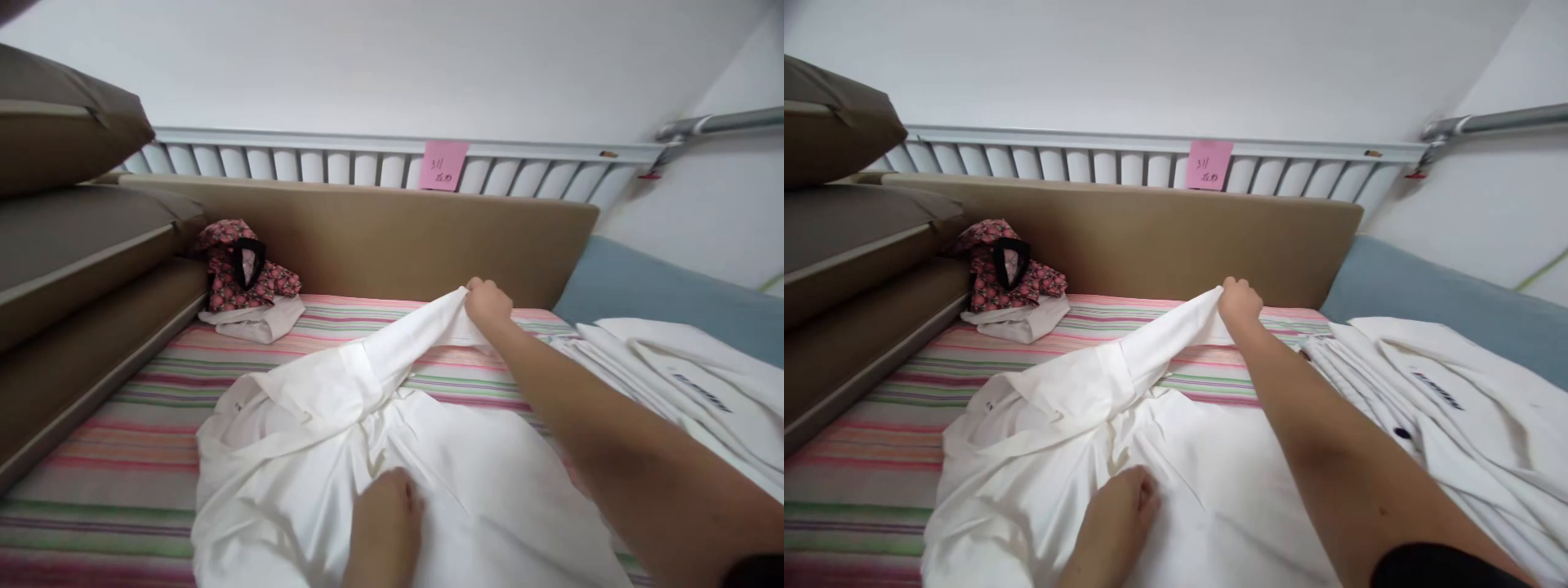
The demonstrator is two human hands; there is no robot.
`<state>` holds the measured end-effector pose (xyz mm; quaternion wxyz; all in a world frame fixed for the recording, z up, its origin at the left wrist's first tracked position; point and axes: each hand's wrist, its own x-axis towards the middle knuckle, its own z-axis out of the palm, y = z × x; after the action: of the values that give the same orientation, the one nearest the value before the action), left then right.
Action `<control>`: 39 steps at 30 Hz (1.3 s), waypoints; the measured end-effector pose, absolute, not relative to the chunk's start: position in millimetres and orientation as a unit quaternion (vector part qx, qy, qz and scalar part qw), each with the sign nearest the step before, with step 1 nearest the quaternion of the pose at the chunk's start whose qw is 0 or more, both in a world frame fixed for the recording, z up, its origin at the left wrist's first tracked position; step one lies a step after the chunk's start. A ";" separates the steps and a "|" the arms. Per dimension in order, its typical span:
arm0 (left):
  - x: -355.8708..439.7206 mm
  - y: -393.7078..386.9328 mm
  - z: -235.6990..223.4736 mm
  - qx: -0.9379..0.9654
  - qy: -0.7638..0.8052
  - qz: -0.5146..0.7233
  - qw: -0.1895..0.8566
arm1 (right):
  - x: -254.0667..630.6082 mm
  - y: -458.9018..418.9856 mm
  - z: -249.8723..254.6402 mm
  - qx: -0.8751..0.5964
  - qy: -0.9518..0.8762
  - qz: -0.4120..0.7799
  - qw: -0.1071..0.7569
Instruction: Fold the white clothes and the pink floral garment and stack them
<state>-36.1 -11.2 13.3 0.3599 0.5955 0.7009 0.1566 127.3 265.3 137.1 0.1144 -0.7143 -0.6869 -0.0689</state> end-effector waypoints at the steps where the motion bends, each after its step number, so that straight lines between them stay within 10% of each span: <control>1: -35.0 -10.7 12.5 0.593 0.700 0.155 0.367 | 107.3 267.6 132.3 -0.708 -0.692 -0.062 0.127; 13: -43.1 -6.6 17.4 0.556 0.676 0.133 0.465 | -119.7 232.9 26.4 -0.421 -0.896 0.142 0.025; 21: -47.2 -7.1 19.5 0.552 0.663 0.205 0.463 | -180.0 246.0 53.3 -0.383 -0.896 0.132 0.180; 39: -21.7 -21.8 14.7 0.627 0.582 0.131 0.500 | 173.1 175.8 21.6 -0.607 -0.764 0.217 0.015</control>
<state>-21.7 -21.8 14.7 0.5002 0.6274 0.5823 0.1309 173.1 175.8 21.6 0.0150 -0.6074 -0.7640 0.2171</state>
